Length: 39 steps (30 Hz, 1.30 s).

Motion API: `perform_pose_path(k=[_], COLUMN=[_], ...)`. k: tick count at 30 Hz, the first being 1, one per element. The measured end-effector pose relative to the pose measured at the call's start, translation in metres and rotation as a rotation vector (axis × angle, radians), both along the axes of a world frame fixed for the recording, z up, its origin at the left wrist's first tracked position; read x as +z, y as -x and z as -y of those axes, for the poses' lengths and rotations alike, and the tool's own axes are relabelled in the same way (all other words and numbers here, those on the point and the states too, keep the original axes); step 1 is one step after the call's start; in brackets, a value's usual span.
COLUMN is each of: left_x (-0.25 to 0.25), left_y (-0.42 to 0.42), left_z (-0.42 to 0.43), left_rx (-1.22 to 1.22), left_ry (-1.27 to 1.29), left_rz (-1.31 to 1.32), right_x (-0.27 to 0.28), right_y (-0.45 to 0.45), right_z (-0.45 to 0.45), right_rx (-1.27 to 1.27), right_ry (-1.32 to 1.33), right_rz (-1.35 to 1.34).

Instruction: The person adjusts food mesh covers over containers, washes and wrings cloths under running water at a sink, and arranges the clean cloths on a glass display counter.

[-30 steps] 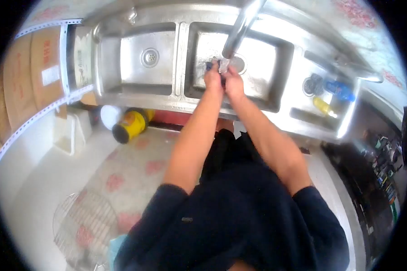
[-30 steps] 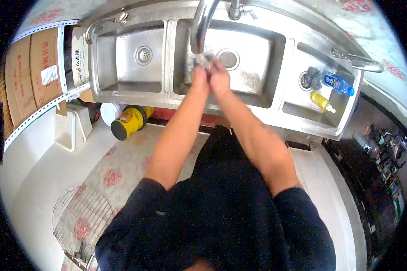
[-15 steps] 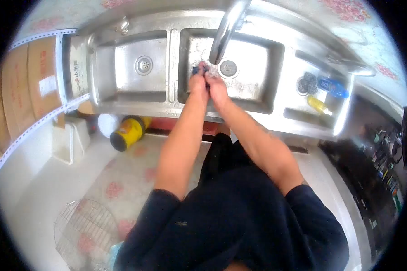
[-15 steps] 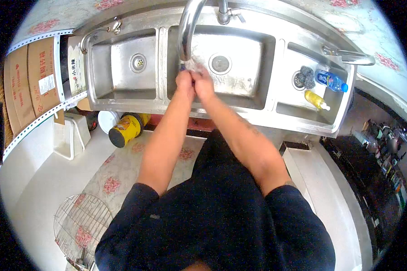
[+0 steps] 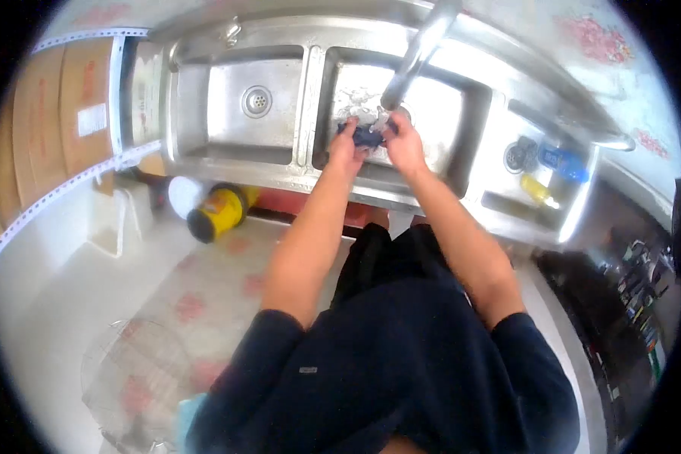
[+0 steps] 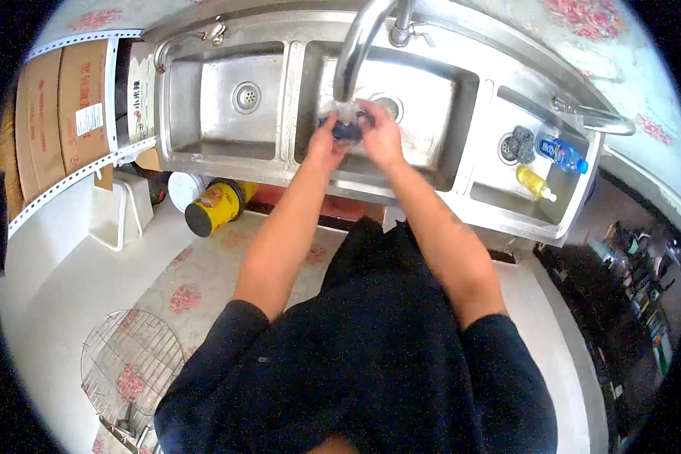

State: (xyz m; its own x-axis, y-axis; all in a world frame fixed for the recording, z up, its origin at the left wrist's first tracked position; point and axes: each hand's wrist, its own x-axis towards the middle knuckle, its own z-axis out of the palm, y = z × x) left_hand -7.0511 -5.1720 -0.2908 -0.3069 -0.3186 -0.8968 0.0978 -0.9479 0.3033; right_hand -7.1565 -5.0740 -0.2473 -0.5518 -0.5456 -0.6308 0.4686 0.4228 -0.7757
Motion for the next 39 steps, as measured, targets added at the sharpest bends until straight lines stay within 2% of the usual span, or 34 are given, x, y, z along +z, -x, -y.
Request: perform_pose_path(k=[2, 4, 5, 8, 9, 11, 12, 13, 14, 17, 19, 21, 23, 26, 28, 30, 31, 33, 35, 36, 38, 39], left_x=[0.008, 0.029, 0.038, 0.019, 0.026, 0.042, 0.027, -0.001, -0.016, 0.033, -0.014, -0.028, -0.021, 0.013, 0.02, 0.018, 0.01, 0.005, 0.008, -0.006, -0.046, 0.013], left_y=[0.007, 0.018, 0.026, 0.034, 0.038, 0.046, 0.045, 0.04, 0.037, 0.038, 0.029, 0.028, 0.03, 0.035, 0.031, 0.028, 0.025, 0.02, 0.023, 0.02, 0.017, 0.033], left_z=[-0.003, -0.001, -0.003, -0.002, -0.003, -0.006, -0.008, -0.01, -0.012, -0.015, -0.017, -0.018, -0.021, -0.021, -0.025, -0.025, -0.021, -0.018, -0.016, -0.015, -0.013, -0.011], left_rx=[0.006, 0.02, -0.013, -0.01, -0.009, 0.072, 0.068, 0.049, 0.031, 0.029, 0.05, 0.073, 0.112, 0.127, 0.105, 0.084, 0.128, 0.175, 0.092, 0.099, 0.162, 0.182], left_ry=[-0.016, -0.136, -0.086, -0.14, -0.142, -0.167, -0.168, -0.157, -0.146, -0.084, -0.128, -0.168, -0.088, 0.019, 0.066, 0.111, 0.139, 0.171, 0.3, 0.299, 0.155, 0.161], left_rz=[-0.056, -0.339, -0.236, -0.375, -0.37, -0.319, -0.314, -0.323, -0.335, -0.228, -0.27, -0.314, -0.14, -0.088, 0.006, 0.099, 0.085, 0.074, 0.237, 0.236, 0.067, 0.145], right_x=[0.015, 0.051, 0.063, 0.063, 0.054, 0.044, 0.038, 0.027, 0.021, 0.001, -0.016, -0.011, -0.007, -0.038, -0.089, -0.136, -0.111, -0.061, -0.074, -0.071, -0.053, -0.034], right_y=[-0.018, -0.037, -0.04, -0.039, -0.033, -0.027, -0.023, -0.018, -0.017, -0.012, -0.011, -0.006, -0.003, 0.002, 0.008, 0.006, 0.006, -0.005, -0.017, -0.023, -0.047, -0.053], right_z=[-0.012, -0.02, -0.02, -0.02, -0.016, -0.008, -0.002, 0.002, 0.005, 0.016, 0.024, 0.033, 0.038, 0.042, 0.04, 0.029, 0.031, 0.031, 0.022, 0.02, 0.012, 0.009], right_rx=[0.365, 0.36, 0.346, 0.439, 0.406, 0.43, 0.454, 0.415, 0.412, 0.491, 0.478, 0.439, 0.401, 0.267, 0.156, -0.117, -0.353, -0.344, -0.384, -0.377, -0.111, -0.059], right_ry=[-0.021, 0.056, 0.134, 0.09, 0.096, 0.012, -0.07, -0.032, -0.035, -0.197, -0.391, -0.4, -0.406, -0.398, -0.298, -0.037, 0.018, 0.065, 0.218, 0.217, 0.027, -0.075], right_rz=[-0.779, -0.849, -0.915, -1.028, -1.109, -1.086, -1.068, -1.115, -1.111, -1.089, -0.867, -0.758, -0.649, -0.434, -0.281, 0.111, 0.552, 0.588, 0.562, 0.56, 0.069, -0.027])
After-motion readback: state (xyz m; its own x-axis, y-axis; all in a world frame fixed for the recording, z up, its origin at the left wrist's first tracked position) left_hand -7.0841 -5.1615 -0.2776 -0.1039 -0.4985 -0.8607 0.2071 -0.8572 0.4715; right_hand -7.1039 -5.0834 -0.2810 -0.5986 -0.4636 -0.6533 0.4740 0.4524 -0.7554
